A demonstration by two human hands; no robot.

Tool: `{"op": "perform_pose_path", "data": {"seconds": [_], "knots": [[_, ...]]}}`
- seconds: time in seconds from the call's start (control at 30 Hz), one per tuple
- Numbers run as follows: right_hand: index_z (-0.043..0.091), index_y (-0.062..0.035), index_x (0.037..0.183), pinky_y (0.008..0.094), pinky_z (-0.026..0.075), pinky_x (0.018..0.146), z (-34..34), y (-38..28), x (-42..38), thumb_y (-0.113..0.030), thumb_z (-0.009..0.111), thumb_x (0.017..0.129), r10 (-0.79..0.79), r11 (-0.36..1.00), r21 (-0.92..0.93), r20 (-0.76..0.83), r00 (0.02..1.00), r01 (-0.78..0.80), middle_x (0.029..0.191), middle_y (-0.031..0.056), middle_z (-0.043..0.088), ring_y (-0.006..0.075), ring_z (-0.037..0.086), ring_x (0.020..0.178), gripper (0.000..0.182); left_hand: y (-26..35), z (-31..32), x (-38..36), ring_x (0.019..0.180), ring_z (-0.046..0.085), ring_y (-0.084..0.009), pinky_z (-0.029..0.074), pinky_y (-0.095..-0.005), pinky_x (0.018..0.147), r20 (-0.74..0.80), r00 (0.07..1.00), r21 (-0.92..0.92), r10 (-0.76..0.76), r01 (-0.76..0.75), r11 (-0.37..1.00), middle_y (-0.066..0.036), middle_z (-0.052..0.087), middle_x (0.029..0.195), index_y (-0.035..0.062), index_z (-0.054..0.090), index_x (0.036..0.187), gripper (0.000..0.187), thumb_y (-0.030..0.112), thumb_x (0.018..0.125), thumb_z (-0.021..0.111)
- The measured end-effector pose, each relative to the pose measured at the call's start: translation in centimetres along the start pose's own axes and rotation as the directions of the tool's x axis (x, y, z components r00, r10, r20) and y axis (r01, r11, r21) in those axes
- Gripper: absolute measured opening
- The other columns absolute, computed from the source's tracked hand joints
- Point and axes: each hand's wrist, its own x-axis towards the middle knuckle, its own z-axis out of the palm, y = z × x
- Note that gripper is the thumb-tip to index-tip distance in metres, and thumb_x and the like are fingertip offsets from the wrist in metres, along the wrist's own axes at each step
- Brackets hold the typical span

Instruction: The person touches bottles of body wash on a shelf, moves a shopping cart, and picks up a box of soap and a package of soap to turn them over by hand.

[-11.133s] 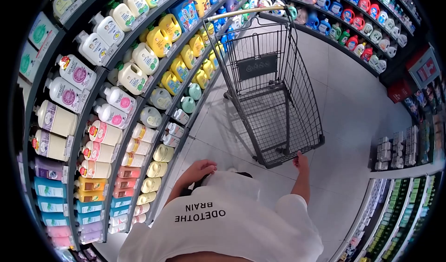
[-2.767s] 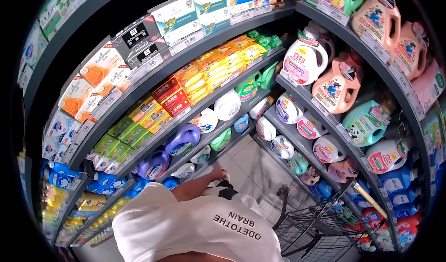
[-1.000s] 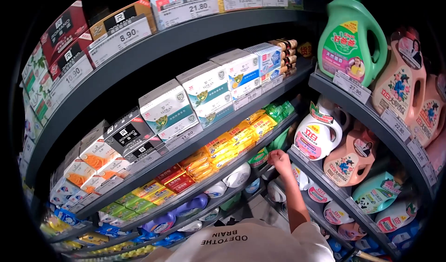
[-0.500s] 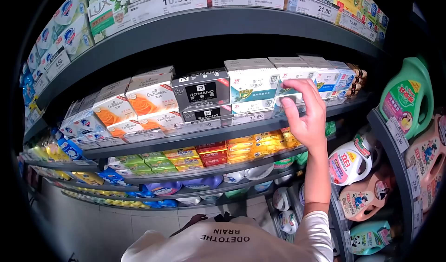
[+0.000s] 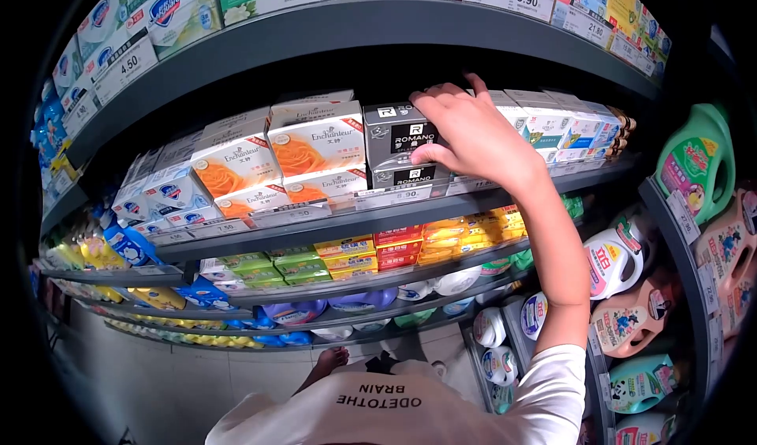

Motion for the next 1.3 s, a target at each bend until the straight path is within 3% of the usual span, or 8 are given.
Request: {"op": "perform_pose_path", "data": {"seconds": [0.27, 0.33, 0.47, 0.63, 0.73, 1.0, 1.17, 1.3], "knots": [[0.045, -0.0018, 0.123, 0.0537, 0.016, 0.105, -1.2, -0.6, -0.3, -0.027, 0.066, 0.076, 0.113, 0.993, 0.015, 0.141, 0.983, -0.117, 0.118, 0.0169, 0.052, 0.032, 0.045, 0.117, 0.057, 4.7, 3.9, -4.1, 0.073, 0.061, -0.0136, 0.049, -0.0272, 0.06, 0.027, 0.986, 0.375, 0.165, -0.163, 0.912, -0.003, 0.064, 0.086, 0.0081, 0.059, 0.098, 0.018, 0.02, 0.089, 0.049], [0.05, -0.0055, 0.116, 0.0578, 0.02, 0.101, -1.3, -0.5, -0.4, -0.018, 0.067, 0.075, 0.068, 0.994, 0.087, 0.057, 0.996, -0.072, 0.1, 0.0123, 0.06, 0.0287, 0.053, 0.106, 0.046, 5.9, 5.3, -5.8, 0.072, 0.062, -0.0126, 0.05, -0.0251, 0.06, 0.079, 0.968, 0.331, 0.237, -0.25, 0.91, -0.004, 0.065, 0.087, 0.0076, 0.059, 0.098, 0.018, 0.017, 0.09, 0.047], [0.053, -0.0054, 0.111, 0.0538, 0.016, 0.105, -1.9, -0.3, -1.3, -0.015, 0.067, 0.074, 0.0, 0.986, 0.166, -0.048, 0.999, 0.008, 0.095, 0.0094, 0.06, 0.0268, 0.056, 0.096, 0.04, 6.7, 7.5, -9.3, 0.076, 0.063, -0.0123, 0.051, -0.0249, 0.063, 0.21, 0.942, 0.321, 0.262, -0.319, 0.891, -0.005, 0.066, 0.089, 0.0071, 0.059, 0.098, 0.016, 0.017, 0.091, 0.049], [0.051, -0.0004, 0.106, 0.0454, 0.033, 0.098, -3.7, -1.8, -5.1, -0.013, 0.059, 0.066, -0.042, 0.964, 0.255, -0.147, 0.988, 0.079, 0.098, 0.0129, 0.058, 0.0309, 0.054, 0.095, 0.043, 6.8, 11.6, -14.4, 0.09, 0.062, -0.0149, 0.047, -0.0267, 0.081, 0.412, 0.898, 0.482, 0.155, -0.359, 0.799, -0.006, 0.064, 0.098, 0.0054, 0.057, 0.106, 0.025, 0.025, 0.091, 0.054], [0.051, 0.0024, 0.102, 0.0388, 0.044, 0.083, -3.9, -4.8, -8.4, -0.012, 0.06, 0.065, 0.067, 0.94, 0.34, -0.188, 0.98, 0.001, 0.096, 0.0166, 0.056, 0.0345, 0.054, 0.089, 0.041, 7.6, 14.4, -16.7, 0.096, 0.059, -0.0147, 0.045, -0.0273, 0.084, 0.577, 0.813, 0.528, 0.078, -0.444, 0.724, -0.006, 0.062, 0.102, 0.0046, 0.056, 0.111, 0.028, 0.024, 0.091, 0.053], [0.053, 0.0033, 0.098, 0.0369, 0.045, 0.06, -6.5, -9.3, -14.9, -0.034, 0.066, 0.075, 0.184, 0.922, 0.343, 0.017, 0.983, -0.179, 0.079, 0.0131, 0.053, 0.0307, 0.053, 0.07, 0.045, 11.2, 24.2, -23.1, 0.109, 0.051, -0.0184, 0.039, -0.031, 0.094, 0.92, 0.381, 0.328, -0.091, -0.62, 0.713, -0.011, 0.052, 0.119, 0.0025, 0.041, 0.127, 0.046, 0.014, 0.086, 0.059], [0.053, 0.0035, 0.098, 0.0365, 0.046, 0.06, -6.2, -11.1, -16.0, -0.032, 0.067, 0.075, 0.228, 0.908, 0.341, 0.088, 0.97, -0.244, 0.079, 0.0136, 0.053, 0.031, 0.054, 0.07, 0.045, 10.8, 29.6, -25.2, 0.113, 0.048, -0.0212, 0.039, -0.0333, 0.094, 0.953, 0.192, 0.297, -0.233, -0.731, 0.614, -0.011, 0.046, 0.126, 0.0023, 0.033, 0.133, 0.067, 0.0, 0.076, 0.068], [0.054, 0.0045, 0.099, 0.0369, 0.046, 0.059, -4.5, -11.7, -15.9, -0.028, 0.068, 0.075, 0.286, 0.842, 0.443, 0.12, 0.951, -0.309, 0.077, 0.0145, 0.054, 0.0329, 0.055, 0.068, 0.043, 9.1, 31.4, -25.7, 0.117, 0.045, -0.0227, 0.038, -0.0373, 0.095, 0.982, 0.12, 0.184, -0.147, -0.795, 0.578, -0.011, 0.03, 0.138, 0.0033, 0.018, 0.139, 0.089, 0.009, 0.072, 0.075]]}}
